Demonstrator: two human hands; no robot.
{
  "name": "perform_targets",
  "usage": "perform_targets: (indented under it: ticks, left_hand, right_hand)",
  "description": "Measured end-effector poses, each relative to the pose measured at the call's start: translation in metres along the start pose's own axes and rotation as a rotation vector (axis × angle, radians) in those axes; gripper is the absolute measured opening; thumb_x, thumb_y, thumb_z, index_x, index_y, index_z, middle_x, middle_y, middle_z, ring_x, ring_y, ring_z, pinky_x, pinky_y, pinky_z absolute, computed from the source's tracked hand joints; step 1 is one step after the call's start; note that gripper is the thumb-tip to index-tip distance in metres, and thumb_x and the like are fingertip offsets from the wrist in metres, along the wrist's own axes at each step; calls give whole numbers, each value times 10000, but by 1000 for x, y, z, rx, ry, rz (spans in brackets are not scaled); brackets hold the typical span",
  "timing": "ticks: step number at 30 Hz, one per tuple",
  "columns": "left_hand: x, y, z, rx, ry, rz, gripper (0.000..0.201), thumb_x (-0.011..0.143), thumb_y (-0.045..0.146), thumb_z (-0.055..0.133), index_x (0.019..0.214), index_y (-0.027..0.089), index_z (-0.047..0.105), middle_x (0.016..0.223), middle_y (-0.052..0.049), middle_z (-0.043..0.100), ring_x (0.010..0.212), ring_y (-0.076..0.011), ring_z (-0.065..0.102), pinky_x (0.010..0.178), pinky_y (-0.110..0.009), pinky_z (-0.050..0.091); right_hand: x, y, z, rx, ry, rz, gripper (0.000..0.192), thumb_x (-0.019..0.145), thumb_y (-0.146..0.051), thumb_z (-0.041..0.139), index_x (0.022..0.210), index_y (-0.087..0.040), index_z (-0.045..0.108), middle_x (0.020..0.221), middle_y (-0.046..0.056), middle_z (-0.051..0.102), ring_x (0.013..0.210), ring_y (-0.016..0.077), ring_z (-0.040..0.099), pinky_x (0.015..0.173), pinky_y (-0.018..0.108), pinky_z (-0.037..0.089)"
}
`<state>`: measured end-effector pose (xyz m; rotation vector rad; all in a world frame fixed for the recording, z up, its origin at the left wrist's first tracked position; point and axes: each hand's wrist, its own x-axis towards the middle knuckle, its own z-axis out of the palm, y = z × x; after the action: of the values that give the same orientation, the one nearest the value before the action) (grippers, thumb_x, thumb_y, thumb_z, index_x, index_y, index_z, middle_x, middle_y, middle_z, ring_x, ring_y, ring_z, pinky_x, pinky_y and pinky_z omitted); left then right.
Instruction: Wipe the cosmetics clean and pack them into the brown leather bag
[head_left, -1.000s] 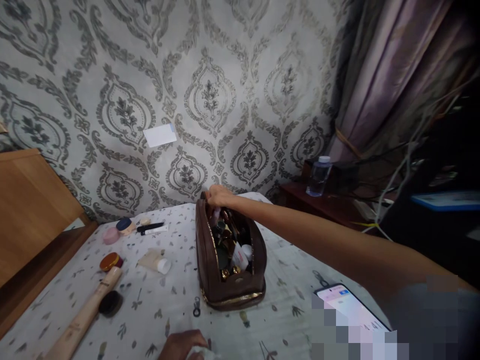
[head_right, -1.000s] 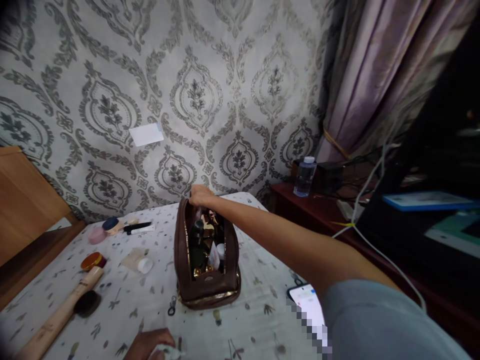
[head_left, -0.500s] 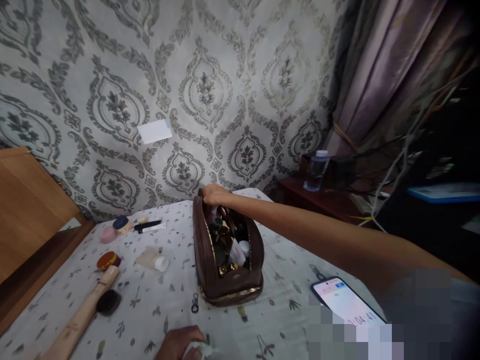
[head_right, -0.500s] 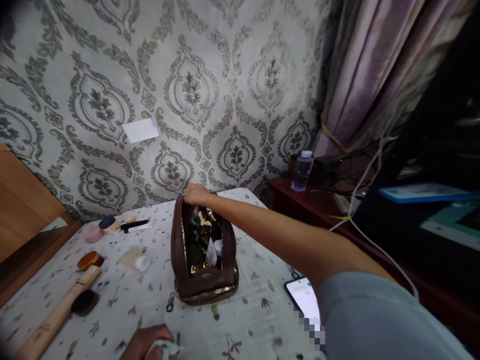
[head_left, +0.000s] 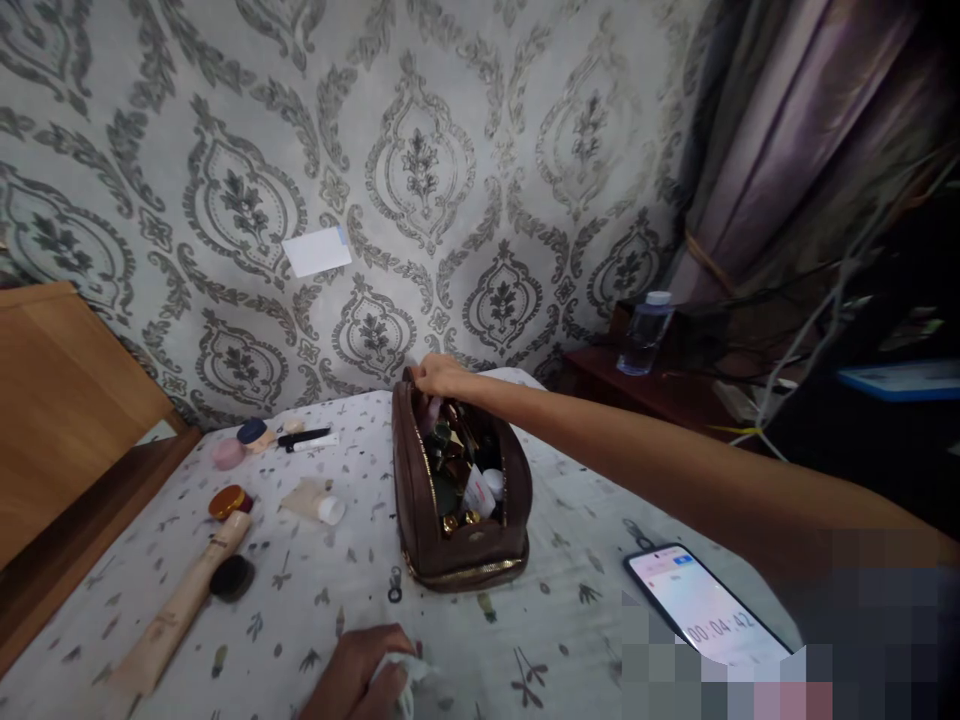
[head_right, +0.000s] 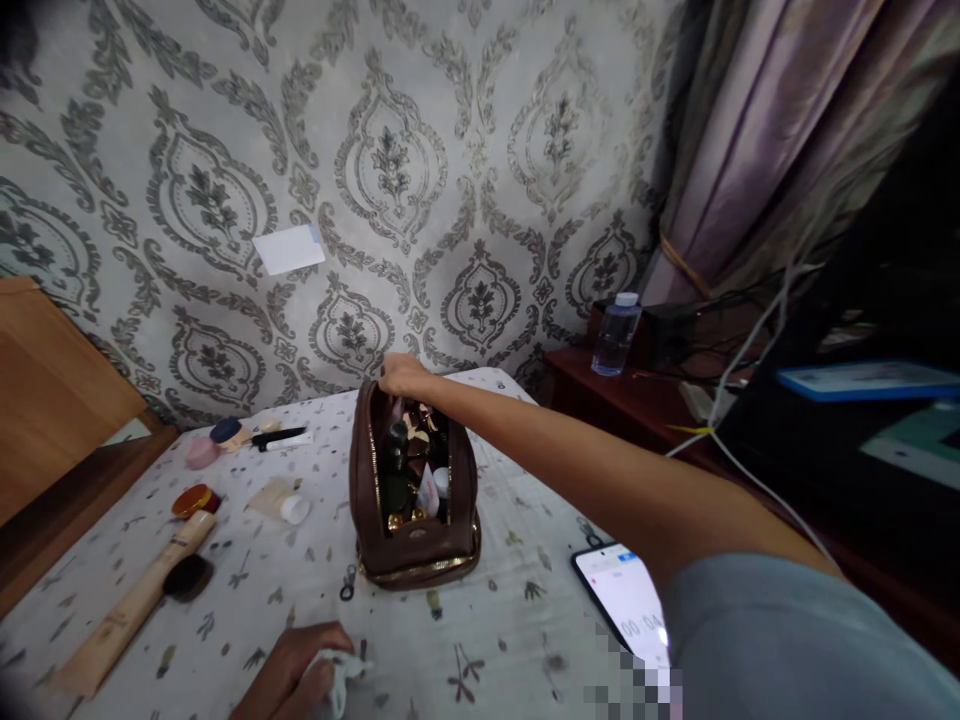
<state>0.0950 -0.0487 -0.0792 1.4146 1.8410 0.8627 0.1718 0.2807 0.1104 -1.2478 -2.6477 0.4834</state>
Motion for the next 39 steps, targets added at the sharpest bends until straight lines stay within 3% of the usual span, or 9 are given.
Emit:
perform_targets:
  ticks: [6,10,14,17,19,22,25,30,39]
  left_hand:
    - [9,29,0,-144,-77,67,648,894,729,316,757,177,626,681,-33,545,713,-186,525,728,-284,460]
    - [10,45,-9,-192,79,34,597,914,718,289,673,200,462,636,20,399,662,-152,428,665,-263,401]
    - [15,44,-34,-144,172,88,481,949,614,338,711,207,433,667,24,450,687,-151,466,657,-250,406]
    - [34,37,-76,97,265,184,390,983,464,325,839,181,551,802,-21,620,802,-182,571,741,-262,462]
    - [57,30,-113,486,368,85,317,988,325,312,1010,174,590,935,-36,682,888,-184,615,813,-265,481]
    - [103,20,-169,636,450,-37,319,961,193,371,1202,146,574,1087,-95,699,1026,-229,628,927,-332,461]
    - [149,7,-206,746,458,-111,343,968,159,404,1272,174,562,1245,-113,656,1162,-234,596,995,-354,437]
    - [198,-19,-222,914,309,-132,339,948,352,584,1232,168,592,1291,-106,599,1154,-255,591,994,-502,474]
    - [210,-43,-251,1136,126,-260,303,934,339,569,1166,147,608,1169,-113,655,1036,-235,643,894,-413,512]
  right_hand:
    - [-31,-8,-15,36,136,-56,289,879,-193,508,1061,-109,716,1024,115,731,939,198,661,709,217,439]
    - [-80,-26,-11,250,369,-355,270,899,-188,465,1039,-125,687,866,65,716,820,183,643,753,240,445]
    - [-143,-51,23,365,338,-754,231,895,-184,453,956,-154,673,896,81,693,841,198,627,792,278,461]
    - [-175,-70,65,396,167,-934,234,924,-178,433,943,-155,664,915,111,693,867,214,627,797,307,475]
    - [-188,-82,95,448,112,-881,220,910,-160,446,903,-163,666,867,100,690,836,210,628,781,308,478]
    - [-200,-94,134,611,-7,-612,209,879,-154,480,927,-187,681,824,51,698,714,171,623,682,269,470]
    - [-208,-99,162,802,-122,-360,212,853,-157,495,895,-193,699,752,18,697,670,157,627,612,238,449]
    - [-217,-93,190,955,-142,-151,224,824,-150,491,850,-177,712,705,11,699,640,148,616,592,224,431]
    - [-218,-81,213,962,-137,-120,271,748,-96,542,899,-137,764,641,5,669,569,113,547,553,195,392]
